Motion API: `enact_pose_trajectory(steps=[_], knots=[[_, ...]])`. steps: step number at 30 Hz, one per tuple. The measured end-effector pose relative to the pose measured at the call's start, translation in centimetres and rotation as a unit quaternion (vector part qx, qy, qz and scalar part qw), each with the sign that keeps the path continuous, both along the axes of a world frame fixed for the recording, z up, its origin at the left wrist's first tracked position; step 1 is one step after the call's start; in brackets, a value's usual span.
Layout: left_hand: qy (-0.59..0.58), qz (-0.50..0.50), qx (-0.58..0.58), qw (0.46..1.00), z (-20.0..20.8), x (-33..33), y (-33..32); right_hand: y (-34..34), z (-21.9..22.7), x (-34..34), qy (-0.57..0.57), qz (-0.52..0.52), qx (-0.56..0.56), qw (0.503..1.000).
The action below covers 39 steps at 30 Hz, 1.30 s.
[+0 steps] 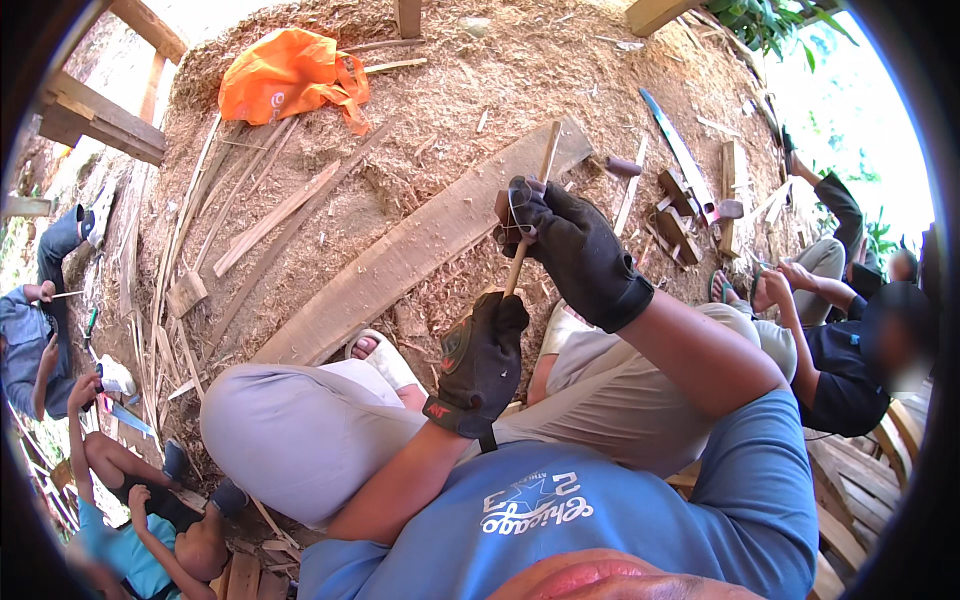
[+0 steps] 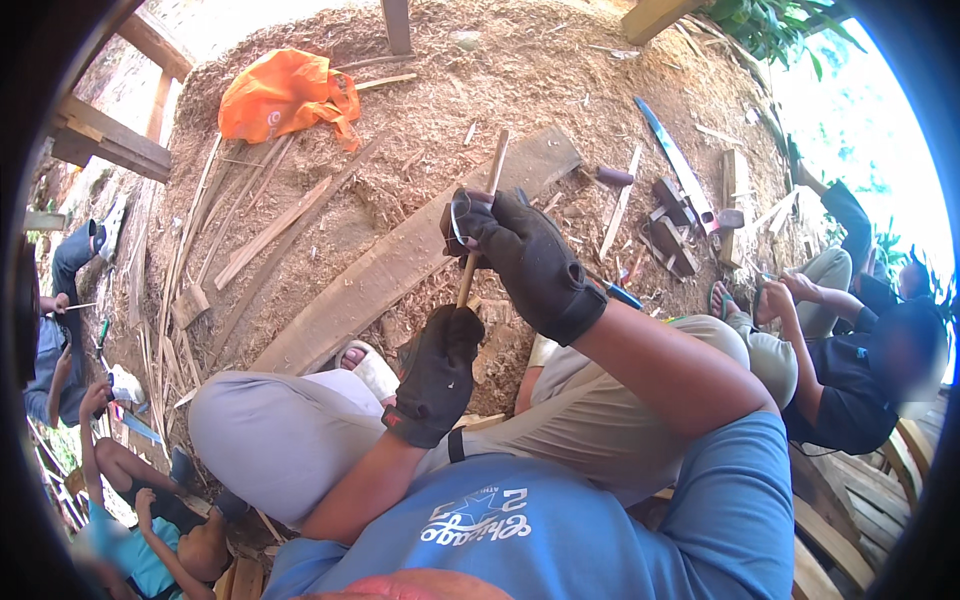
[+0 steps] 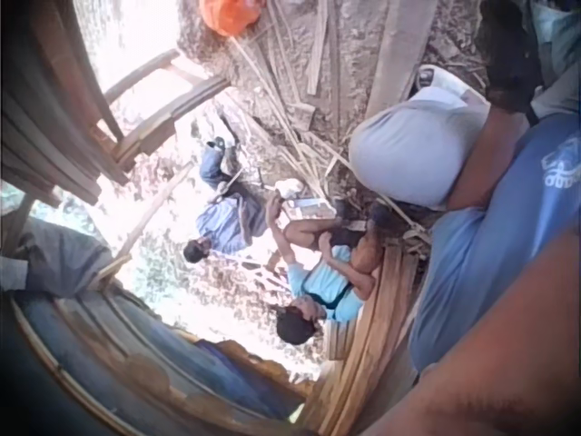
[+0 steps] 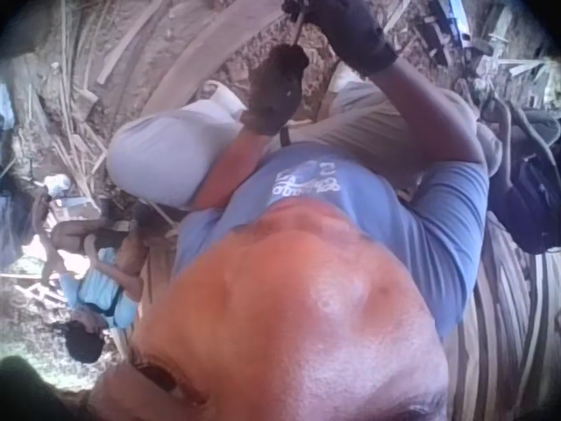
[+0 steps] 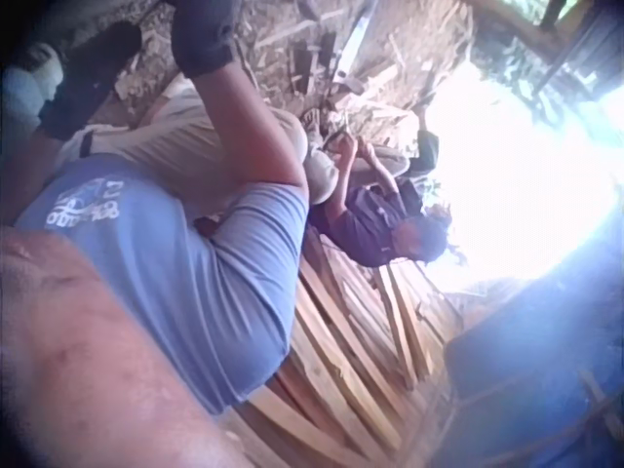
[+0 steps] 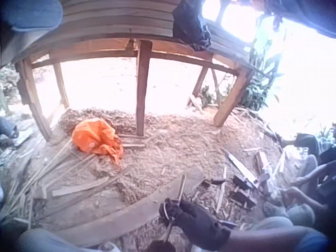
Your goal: The person sits on the ground and uses a knife to shave and shape a thin wooden stick. They repeatedly rotate the stick and scrape its surface to smooth it, while other people work nearby.
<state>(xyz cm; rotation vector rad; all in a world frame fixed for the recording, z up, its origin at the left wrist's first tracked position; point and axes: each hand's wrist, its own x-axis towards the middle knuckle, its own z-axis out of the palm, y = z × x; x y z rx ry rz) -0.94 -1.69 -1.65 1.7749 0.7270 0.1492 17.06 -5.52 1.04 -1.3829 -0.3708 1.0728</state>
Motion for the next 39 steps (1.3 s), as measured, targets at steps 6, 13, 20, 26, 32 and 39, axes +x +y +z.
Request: enact_pose_trajectory(steps=[6, 13, 20, 26, 32, 39], knots=[[-0.011, -0.006, -0.005, 1.0, 0.0, 0.6, -0.3, 0.0, -0.5, 1.3, -0.005, -0.025, 0.037, 0.999], [0.024, -0.012, 0.013, 1.0, -1.1, 0.7, -1.4, 1.4, 0.3, 6.7, -0.037, -0.085, 0.025, 0.995], [0.034, -0.03, 0.041, 0.998, -0.8, 0.9, -0.8, 1.2, -1.7, 3.7, 0.024, -0.116, 0.05, 0.992], [-0.013, -0.009, 0.032, 0.999, -1.8, 0.2, -1.3, 0.3, -2.0, -0.5, 0.052, -0.09, 0.065, 0.992], [-0.011, 0.013, 0.017, 1.0, -1.1, 1.2, -0.4, -0.4, -2.2, -1.1, -0.016, -0.021, 0.028, 0.999], [0.061, 0.017, 0.058, 0.996, 0.5, 1.8, -0.3, 0.8, -0.4, 6.0, -0.037, -0.066, 0.077, 0.994]])
